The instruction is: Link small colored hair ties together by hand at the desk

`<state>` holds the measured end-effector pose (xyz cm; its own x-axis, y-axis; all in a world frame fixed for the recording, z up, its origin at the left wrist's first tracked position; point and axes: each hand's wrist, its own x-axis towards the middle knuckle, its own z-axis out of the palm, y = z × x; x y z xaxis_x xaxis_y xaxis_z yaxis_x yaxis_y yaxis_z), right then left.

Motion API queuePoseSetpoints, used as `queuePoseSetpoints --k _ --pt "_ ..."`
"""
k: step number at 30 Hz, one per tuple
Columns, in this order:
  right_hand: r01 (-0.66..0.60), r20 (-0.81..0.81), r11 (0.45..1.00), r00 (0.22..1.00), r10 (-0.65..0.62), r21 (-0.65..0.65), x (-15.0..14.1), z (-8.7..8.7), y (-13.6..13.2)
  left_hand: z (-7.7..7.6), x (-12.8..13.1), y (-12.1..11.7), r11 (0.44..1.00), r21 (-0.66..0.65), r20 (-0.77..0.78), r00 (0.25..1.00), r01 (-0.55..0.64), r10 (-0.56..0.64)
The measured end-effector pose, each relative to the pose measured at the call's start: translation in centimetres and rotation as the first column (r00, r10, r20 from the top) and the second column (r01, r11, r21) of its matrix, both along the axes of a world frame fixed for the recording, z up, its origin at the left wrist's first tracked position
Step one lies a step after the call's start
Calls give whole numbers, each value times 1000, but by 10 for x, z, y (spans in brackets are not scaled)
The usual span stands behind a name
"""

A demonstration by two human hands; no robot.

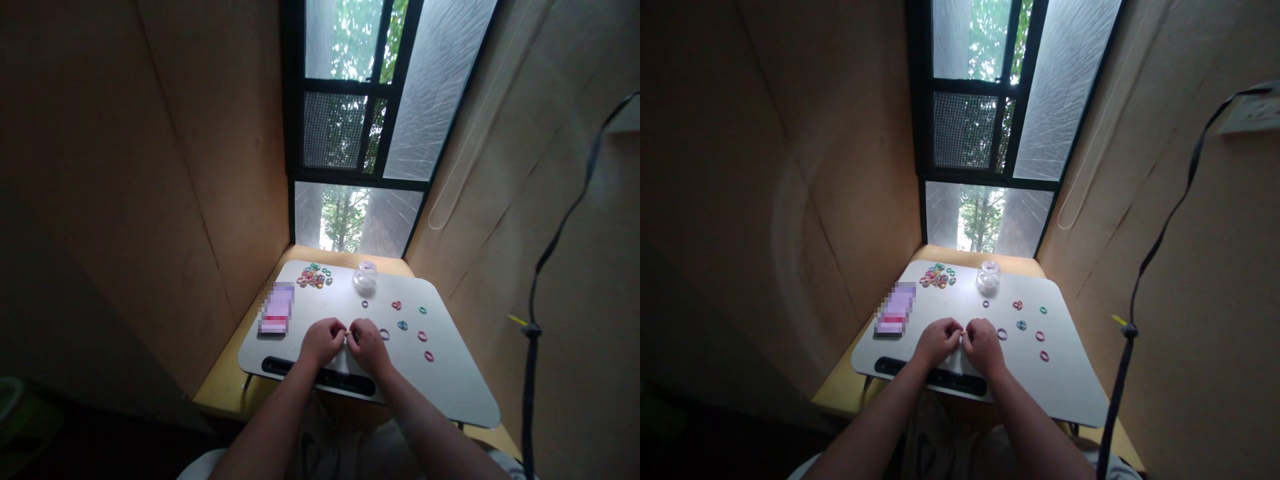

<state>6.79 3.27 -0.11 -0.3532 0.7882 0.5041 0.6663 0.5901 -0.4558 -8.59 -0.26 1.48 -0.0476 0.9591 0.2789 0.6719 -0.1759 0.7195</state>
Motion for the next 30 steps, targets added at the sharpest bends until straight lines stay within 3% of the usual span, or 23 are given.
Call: queuePoseSetpoints --k 15,30 --pt "-12 -20 1000 1000 12 -19 1 2 -2 0 0 -2 1000 12 -9 1000 12 -12" --pt "-20 -32 998 999 18 -65 2 2 8 4 3 5 998 -60 2 1000 10 -10"
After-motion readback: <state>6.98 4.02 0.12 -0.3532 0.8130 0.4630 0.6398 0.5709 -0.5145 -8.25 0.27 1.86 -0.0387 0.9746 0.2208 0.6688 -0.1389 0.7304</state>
